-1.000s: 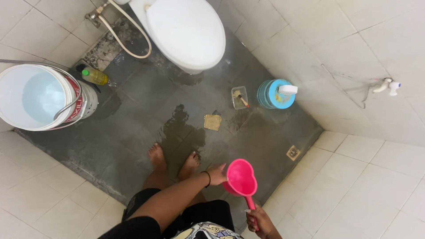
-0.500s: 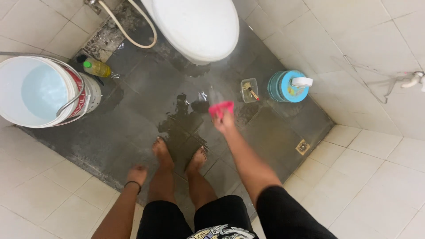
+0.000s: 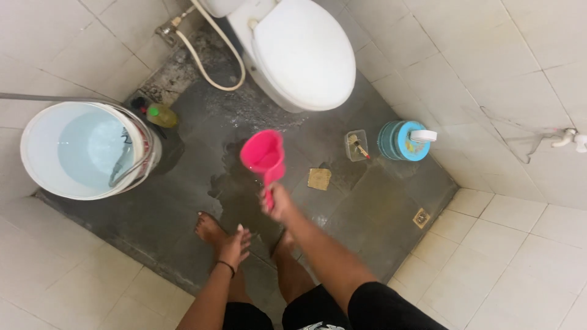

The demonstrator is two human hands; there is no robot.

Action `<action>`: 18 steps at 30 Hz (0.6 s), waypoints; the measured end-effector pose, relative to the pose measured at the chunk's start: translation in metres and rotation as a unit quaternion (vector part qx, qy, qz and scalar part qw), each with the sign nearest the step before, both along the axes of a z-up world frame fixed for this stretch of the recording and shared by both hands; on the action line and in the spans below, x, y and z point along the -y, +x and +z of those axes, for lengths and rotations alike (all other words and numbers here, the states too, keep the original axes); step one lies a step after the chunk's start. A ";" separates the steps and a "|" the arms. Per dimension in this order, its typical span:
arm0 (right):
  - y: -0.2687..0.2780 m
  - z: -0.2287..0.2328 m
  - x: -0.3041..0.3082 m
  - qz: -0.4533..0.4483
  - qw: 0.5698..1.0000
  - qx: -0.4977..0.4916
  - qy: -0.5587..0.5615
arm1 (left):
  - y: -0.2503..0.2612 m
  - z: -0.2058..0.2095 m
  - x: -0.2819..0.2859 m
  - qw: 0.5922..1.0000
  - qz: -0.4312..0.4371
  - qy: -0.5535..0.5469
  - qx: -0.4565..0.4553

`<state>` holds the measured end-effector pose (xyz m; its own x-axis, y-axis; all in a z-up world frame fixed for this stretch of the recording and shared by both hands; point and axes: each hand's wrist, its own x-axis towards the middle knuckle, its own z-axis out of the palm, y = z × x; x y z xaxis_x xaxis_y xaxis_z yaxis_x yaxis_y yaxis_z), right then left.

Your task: Scrub the floor and wall tiles around a toilet using a brush and cleaning solution.

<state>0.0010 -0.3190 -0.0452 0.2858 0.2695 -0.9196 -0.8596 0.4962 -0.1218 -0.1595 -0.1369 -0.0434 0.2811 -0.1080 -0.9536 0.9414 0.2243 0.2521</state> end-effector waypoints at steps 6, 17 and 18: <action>-0.087 0.093 -0.161 0.235 0.968 0.085 -0.005 | 0.047 0.000 -0.104 0.965 0.189 -0.022 0.179; -0.059 0.085 -0.223 0.526 0.802 0.274 0.066 | 0.111 0.008 -0.377 0.959 0.133 0.172 0.183; -0.063 0.077 -0.210 0.526 0.816 0.235 0.053 | 0.121 -0.007 -0.397 0.955 0.116 0.175 0.210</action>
<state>-0.0616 -0.1085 0.0322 0.1605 0.6634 -0.7309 -0.6873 -0.4564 -0.5651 -0.0387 0.2600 -0.0505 0.6240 0.3077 -0.7183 0.6764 0.2475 0.6937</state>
